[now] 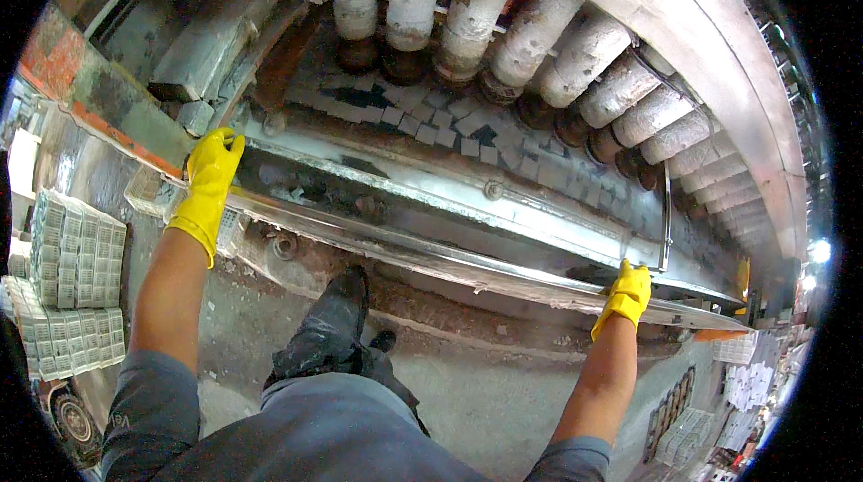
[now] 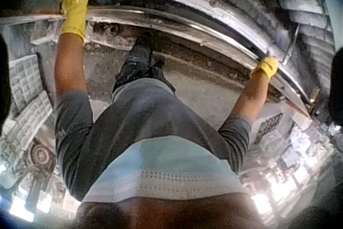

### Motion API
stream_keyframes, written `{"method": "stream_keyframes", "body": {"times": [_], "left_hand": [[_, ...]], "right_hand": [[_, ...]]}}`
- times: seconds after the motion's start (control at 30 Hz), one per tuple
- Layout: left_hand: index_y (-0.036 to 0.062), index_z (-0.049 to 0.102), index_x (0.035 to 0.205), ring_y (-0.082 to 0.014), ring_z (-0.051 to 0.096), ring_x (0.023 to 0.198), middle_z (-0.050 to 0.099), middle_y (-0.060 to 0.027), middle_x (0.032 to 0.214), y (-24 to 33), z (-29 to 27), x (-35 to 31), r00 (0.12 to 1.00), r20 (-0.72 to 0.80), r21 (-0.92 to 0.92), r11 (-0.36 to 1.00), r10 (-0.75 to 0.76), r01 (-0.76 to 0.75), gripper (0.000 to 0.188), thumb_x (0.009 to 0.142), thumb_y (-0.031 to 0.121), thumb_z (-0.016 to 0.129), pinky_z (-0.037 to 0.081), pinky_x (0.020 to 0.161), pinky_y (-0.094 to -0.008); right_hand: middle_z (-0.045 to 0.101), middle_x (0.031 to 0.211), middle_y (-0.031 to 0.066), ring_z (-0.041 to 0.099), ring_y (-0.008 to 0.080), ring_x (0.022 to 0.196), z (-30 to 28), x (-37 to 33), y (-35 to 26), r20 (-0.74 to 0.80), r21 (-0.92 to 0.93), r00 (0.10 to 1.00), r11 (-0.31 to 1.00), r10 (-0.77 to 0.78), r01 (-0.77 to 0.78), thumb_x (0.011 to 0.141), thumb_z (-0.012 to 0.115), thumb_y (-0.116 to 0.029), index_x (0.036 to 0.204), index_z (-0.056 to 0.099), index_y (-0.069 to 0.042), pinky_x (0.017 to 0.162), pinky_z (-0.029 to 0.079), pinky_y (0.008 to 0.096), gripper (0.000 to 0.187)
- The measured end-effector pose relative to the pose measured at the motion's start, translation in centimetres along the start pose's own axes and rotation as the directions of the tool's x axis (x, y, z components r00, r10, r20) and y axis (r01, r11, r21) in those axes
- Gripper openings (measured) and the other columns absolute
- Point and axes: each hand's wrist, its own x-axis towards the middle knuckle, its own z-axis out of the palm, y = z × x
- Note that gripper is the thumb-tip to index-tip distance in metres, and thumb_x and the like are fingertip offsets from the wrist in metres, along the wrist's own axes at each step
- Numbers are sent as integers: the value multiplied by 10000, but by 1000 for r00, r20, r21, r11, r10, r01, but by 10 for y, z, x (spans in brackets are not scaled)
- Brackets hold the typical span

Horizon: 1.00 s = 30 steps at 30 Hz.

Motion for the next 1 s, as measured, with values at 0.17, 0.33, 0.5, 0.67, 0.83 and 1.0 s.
{"method": "stream_keyframes", "body": {"times": [0.17, 0.33, 0.5, 0.67, 0.83, 1.0], "left_hand": [[131, 730, 1137, -338, 672, 1081, 722, -138, 1148, 0, 6, -5, 999, 36, -48, 999, -8, 10, 410, 872, 439, 678, 522, 929, -426], [139, 733, 1128, -344, 678, 1065, 727, -142, 1126, -16, -9, -16, 1000, -6, 15, 1000, -9, 9, 396, 868, 432, 682, 524, 920, -429], [137, 737, 1116, -349, 677, 1057, 727, -144, 1119, -15, -4, -21, 1000, 6, -35, 999, 24, -24, 380, 855, 411, 698, 525, 913, -431], [134, 735, 1116, -352, 675, 1059, 724, -145, 1126, -29, -6, -31, 999, -11, -46, 998, 34, -35, 378, 851, 401, 701, 525, 911, -429], [125, 731, 1112, -352, 671, 1069, 720, -154, 1130, -30, -9, -44, 999, -1, -53, 998, 41, -41, 386, 860, 413, 685, 524, 914, -429], [119, 726, 1111, -353, 669, 1070, 717, -158, 1127, -41, -16, -54, 998, -8, -46, 997, 55, -56, 382, 866, 409, 676, 523, 910, -431]], "right_hand": [[700, 1056, 204, 729, 331, 797, 4, 38, 88, -78, -483, 955, 849, -287, 215, 941, 641, -368, 1299, 590, 39, 601, 589, 431, 544], [671, 1131, 210, 728, 325, 864, 31, 15, 71, -53, -256, 973, 945, -226, 205, 943, 634, -369, 1299, 588, 46, 590, 602, 412, 549], [623, 1240, 214, 716, 314, 829, 5, -7, 75, -59, -38, 993, 994, -102, 100, 946, 628, -366, 1355, 549, 44, 563, 614, 401, 585], [636, 1223, 213, 713, 325, 838, 0, -42, 51, -86, -29, 996, 999, -38, 36, 944, 631, -355, 1386, 533, 33, 553, 613, 407, 597], [638, 1248, 229, 717, 345, 906, -4, -45, 83, -151, -275, 987, 961, -56, 12, 942, 635, -370, 1368, 552, 39, 624, 624, 403, 596], [627, 1285, 239, 719, 355, 933, -9, -72, 56, -90, -138, 996, 990, 18, -31, 948, 629, -383, 1352, 564, 47, 651, 617, 402, 593]]}}
